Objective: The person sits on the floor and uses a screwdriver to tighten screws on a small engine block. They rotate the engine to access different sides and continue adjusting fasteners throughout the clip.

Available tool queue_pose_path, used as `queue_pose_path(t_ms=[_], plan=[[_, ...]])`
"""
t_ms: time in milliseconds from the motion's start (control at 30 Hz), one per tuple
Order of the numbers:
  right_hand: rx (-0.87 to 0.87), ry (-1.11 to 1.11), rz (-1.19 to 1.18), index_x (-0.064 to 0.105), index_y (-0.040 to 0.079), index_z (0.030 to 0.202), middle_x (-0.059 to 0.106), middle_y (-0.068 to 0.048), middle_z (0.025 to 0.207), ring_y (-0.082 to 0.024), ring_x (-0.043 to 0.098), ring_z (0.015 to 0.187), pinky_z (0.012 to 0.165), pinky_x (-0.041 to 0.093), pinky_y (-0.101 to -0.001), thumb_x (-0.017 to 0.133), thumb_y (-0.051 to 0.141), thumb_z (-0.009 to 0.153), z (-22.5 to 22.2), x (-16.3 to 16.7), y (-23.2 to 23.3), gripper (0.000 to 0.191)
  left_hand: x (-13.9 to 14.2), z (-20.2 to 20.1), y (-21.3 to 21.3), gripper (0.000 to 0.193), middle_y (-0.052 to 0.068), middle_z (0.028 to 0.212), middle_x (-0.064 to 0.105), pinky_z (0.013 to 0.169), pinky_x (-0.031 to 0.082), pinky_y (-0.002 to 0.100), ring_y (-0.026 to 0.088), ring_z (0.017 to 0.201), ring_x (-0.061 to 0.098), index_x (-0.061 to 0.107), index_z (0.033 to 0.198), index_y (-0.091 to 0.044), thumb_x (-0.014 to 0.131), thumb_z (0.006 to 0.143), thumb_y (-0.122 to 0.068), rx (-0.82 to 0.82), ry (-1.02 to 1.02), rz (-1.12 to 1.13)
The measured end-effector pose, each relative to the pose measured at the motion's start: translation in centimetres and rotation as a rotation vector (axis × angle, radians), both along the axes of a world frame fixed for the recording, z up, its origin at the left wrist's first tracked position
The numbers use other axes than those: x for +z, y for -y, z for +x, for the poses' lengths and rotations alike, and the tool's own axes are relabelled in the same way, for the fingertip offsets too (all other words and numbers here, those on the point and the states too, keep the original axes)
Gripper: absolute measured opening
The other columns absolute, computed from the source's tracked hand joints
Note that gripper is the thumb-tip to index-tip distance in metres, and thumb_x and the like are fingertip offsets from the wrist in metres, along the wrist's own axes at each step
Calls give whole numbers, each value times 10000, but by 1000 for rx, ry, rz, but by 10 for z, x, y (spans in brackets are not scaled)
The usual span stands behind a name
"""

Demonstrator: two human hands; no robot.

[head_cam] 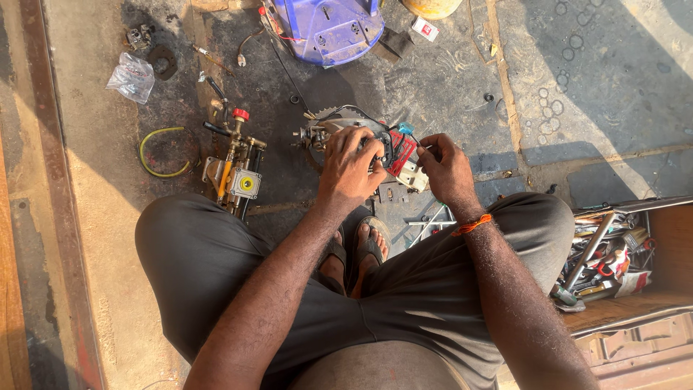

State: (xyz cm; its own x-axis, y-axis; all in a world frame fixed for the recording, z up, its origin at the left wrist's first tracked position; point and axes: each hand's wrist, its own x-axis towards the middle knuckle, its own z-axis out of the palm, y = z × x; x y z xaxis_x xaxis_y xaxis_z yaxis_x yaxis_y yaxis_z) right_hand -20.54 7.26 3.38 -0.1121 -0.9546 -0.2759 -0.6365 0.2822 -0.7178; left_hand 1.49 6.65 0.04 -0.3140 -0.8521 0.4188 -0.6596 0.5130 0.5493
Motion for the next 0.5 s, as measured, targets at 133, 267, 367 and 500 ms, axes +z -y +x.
queue_pose_path(t_ms=[133, 267, 367, 500], plan=[[0, -9, -4, 644, 48, 1225, 747, -58, 887, -113, 716, 824, 766, 576, -331, 586, 251, 1062, 0, 0, 0, 267, -1, 0, 2, 217, 71, 1215, 520, 1171, 375, 614, 312, 1307, 495, 580, 1027, -151, 762, 910, -166, 1, -11, -7], [3, -11, -7, 641, 43, 1217, 749, -60, 897, -112, 725, 842, 760, 581, -335, 583, 247, 1063, -1, 0, 0, 263, -1, 1, 2, 231, 91, 1206, 516, 1144, 371, 614, 346, 1317, 474, 586, 1024, -152, 757, 869, -148, -15, 4, -11], [-1, 1, 1, 641, 45, 1221, 748, -65, 893, -120, 722, 833, 763, 580, -331, 584, 249, 1063, 0, 1, -1, 263, -1, 0, 1, 235, 97, 1219, 521, 1139, 375, 612, 348, 1321, 474, 583, 1006, -150, 750, 841, -127, 1, 24, 8], [11, 0, 0, 638, 40, 1220, 744, -71, 881, -127, 717, 818, 747, 569, -338, 583, 244, 1069, 0, 1, -2, 260, 1, 0, 0, 229, 88, 1221, 521, 1164, 380, 613, 330, 1325, 487, 564, 1000, -142, 753, 872, -141, 0, -32, -5]])
